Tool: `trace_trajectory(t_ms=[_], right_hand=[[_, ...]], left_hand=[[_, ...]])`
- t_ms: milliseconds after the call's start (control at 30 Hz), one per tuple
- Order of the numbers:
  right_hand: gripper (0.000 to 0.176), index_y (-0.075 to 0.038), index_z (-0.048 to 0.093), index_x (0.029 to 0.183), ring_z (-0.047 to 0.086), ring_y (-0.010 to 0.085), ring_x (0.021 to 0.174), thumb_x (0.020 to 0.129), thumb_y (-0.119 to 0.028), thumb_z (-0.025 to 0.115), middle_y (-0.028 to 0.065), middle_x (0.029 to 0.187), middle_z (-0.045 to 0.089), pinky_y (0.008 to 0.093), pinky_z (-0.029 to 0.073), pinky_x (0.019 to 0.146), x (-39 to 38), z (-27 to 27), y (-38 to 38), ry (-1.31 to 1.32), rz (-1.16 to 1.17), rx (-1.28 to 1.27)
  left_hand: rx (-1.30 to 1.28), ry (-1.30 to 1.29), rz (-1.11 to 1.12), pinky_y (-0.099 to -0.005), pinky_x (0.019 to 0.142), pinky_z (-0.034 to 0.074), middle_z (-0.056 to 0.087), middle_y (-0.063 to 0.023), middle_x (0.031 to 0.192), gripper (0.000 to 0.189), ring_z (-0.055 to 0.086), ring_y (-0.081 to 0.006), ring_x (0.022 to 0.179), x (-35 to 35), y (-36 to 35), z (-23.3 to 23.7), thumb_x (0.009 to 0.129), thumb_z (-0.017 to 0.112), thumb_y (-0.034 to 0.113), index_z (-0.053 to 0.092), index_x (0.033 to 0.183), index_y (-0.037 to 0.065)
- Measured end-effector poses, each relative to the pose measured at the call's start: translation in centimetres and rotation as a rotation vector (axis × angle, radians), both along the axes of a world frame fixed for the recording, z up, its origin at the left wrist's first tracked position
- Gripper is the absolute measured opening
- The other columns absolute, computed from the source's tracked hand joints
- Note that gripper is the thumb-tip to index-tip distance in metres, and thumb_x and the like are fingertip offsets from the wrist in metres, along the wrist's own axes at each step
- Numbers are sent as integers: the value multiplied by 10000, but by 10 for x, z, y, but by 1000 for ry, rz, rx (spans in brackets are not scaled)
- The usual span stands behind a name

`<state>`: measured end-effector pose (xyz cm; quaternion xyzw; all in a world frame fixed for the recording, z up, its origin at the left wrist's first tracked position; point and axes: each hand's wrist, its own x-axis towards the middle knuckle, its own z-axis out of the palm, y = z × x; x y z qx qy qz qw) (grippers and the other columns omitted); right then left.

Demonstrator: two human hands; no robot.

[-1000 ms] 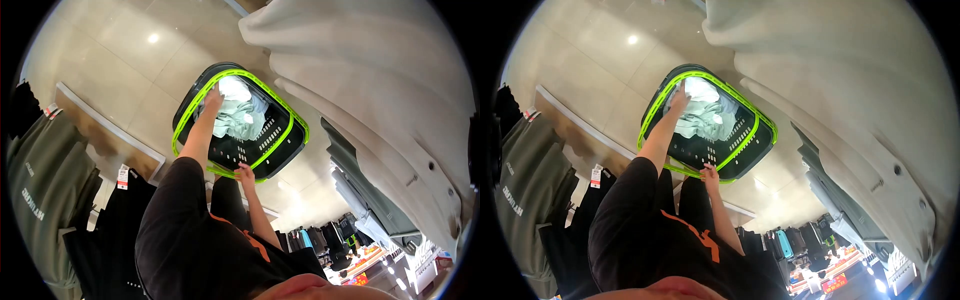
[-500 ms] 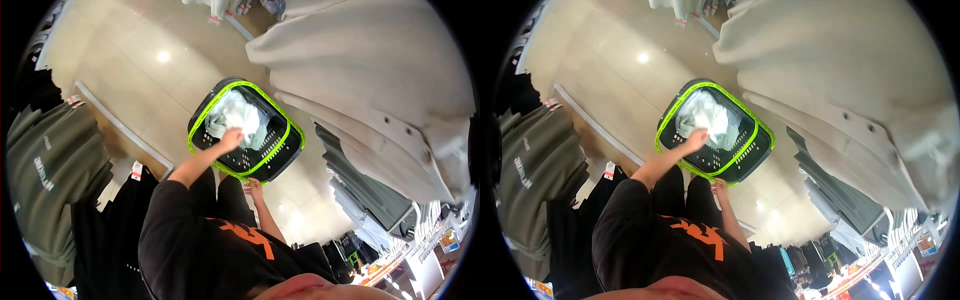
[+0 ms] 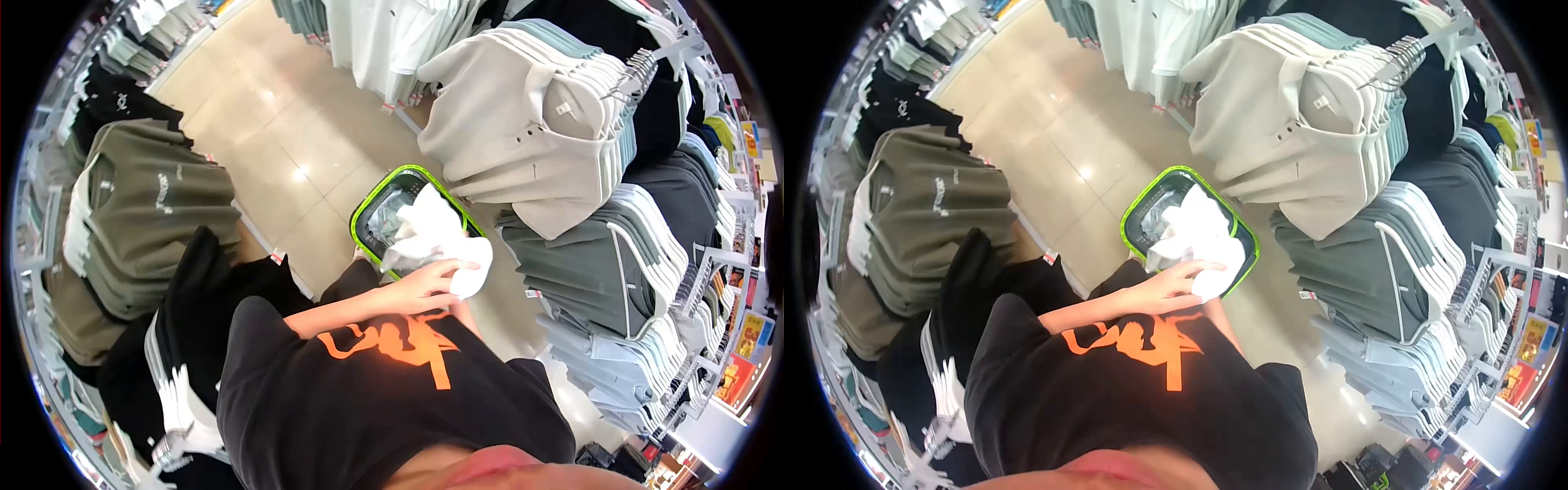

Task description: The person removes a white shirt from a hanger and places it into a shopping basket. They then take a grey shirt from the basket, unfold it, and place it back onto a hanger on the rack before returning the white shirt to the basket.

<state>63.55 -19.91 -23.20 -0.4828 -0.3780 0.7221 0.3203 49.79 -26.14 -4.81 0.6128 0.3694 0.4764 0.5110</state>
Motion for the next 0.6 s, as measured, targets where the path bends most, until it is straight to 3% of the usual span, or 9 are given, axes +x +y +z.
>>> trace_trajectory(t_ms=[67,133,233,267,367,433,500,533,600], right_hand=[[394,-1,428,1171,449,194,1072,892,-278,388,105,1139,491,320,362,907,-2,74,11,11,-109,74],[399,-1,432,1161,454,190,1065,905,-298,354,99,1132,495,320,359,908,-3,133,22,66,-199,150],[416,-2,438,1145,460,185,1055,924,-328,304,90,1120,500,320,353,909,6,201,29,222,-255,231],[424,-2,440,1140,462,183,1051,930,-338,287,87,1117,502,319,351,909,10,219,25,296,-236,259],[431,-19,433,1132,508,229,1003,930,-353,251,107,1066,532,341,371,893,39,234,26,717,112,428],[454,-26,456,1103,531,237,976,924,-390,251,103,1034,555,353,400,873,35,261,3,680,73,344],[503,-19,463,1087,554,270,940,919,-430,227,154,1053,557,371,426,854,37,272,-9,684,62,274],[517,-16,465,1082,554,276,941,917,-437,215,178,1062,550,373,427,853,35,282,-13,673,191,345],[545,-10,469,1073,554,288,945,914,-451,192,225,1081,535,378,429,850,32,306,-22,633,456,479]], left_hand=[[263,186,184,-397,967,273,394,-148,1243,157,356,-322,1155,15,-6,11,774,572,145,578,890,40],[267,251,374,-429,969,268,414,-170,1202,282,357,-338,1152,20,-20,20,731,617,153,546,993,78],[188,557,857,-417,958,285,372,-174,1218,621,351,-348,1145,19,-46,4,654,663,165,378,1201,94],[93,512,850,-418,983,266,300,-198,1275,776,311,-362,1178,12,-54,-3,615,699,180,292,1265,62],[-70,472,842,-418,1011,239,211,-213,1331,974,254,-372,1221,-3,-74,-31,572,742,195,145,1327,40],[-162,535,803,-416,1020,230,176,-218,1347,1055,228,-370,1240,-7,-84,-42,552,762,201,81,1339,29],[-201,324,792,-423,1015,238,144,-217,1361,1078,203,-371,1254,-5,-81,-64,559,763,195,42,1342,28],[-221,217,783,-427,1013,241,129,-216,1367,1089,191,-371,1261,-3,-77,-74,562,764,192,23,1344,28],[-239,190,792,-372,972,315,318,-183,1299,918,346,-304,1196,-4,-70,-99,597,722,132,173,1327,43]])
